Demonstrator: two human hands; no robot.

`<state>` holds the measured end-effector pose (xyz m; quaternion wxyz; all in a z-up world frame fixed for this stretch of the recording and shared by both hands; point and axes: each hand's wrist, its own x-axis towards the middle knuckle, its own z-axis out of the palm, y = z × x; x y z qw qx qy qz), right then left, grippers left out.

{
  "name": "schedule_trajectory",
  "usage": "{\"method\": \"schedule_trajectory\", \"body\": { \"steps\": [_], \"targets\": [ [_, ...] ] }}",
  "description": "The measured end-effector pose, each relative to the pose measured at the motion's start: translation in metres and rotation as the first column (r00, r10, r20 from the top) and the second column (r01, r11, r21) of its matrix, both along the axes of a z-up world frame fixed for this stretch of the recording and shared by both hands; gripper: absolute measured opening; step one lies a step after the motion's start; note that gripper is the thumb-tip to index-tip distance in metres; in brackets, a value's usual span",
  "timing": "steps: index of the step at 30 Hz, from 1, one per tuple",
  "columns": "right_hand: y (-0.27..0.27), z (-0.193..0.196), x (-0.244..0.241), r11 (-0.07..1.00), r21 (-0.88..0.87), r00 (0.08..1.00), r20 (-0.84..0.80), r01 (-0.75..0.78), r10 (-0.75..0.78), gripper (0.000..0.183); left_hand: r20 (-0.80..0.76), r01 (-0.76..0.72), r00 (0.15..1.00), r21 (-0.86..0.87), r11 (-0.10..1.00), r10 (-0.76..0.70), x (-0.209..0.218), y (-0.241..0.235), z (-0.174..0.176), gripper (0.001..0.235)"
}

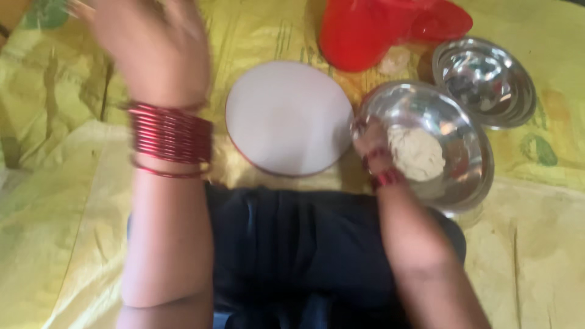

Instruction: The person kneads a ball of dough on a white plate using both hands. They repeatedly press, fold, and turn the dough, occasionally lifting and reshaping it. The task continues without interruption until the end of the clip.

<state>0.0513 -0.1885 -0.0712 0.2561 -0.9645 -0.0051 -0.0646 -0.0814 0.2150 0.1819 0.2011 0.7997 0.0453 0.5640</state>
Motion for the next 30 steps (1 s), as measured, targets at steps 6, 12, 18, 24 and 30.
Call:
{"method": "schedule_trajectory", "body": {
  "steps": [6,12,18,24,30],
  "targets": [
    [0.040,-0.048,0.003,0.876,-0.344,0.936,-0.029,-0.339,0.351,0.043,-0.612,-0.139,0.791,-0.186,0.973,-0.004,0.050,-0.025,-0.050,0.070],
    [0.082,-0.057,0.019,0.849,-0.457,0.934,-0.342,-0.265,0.108,0.086,-0.764,-0.309,0.645,-0.298,0.903,-0.031,0.061,0.034,-0.077,0.065],
    [0.140,-0.066,0.065,0.912,-0.382,0.922,-0.386,-0.151,-0.009,0.089,-0.651,-0.272,0.759,-0.326,0.905,-0.007,0.055,0.039,-0.069,0.060],
    [0.252,-0.075,0.073,0.743,-0.425,0.848,-0.375,-0.517,0.375,0.094,-0.662,-0.204,0.750,-0.230,0.952,0.001,0.062,0.019,-0.068,0.062],
    [0.271,-0.065,-0.008,0.181,-0.377,0.357,-0.472,-0.908,0.806,0.085,-0.743,-0.245,0.670,-0.234,0.941,-0.011,0.072,0.012,-0.081,0.067]
  ]
}}
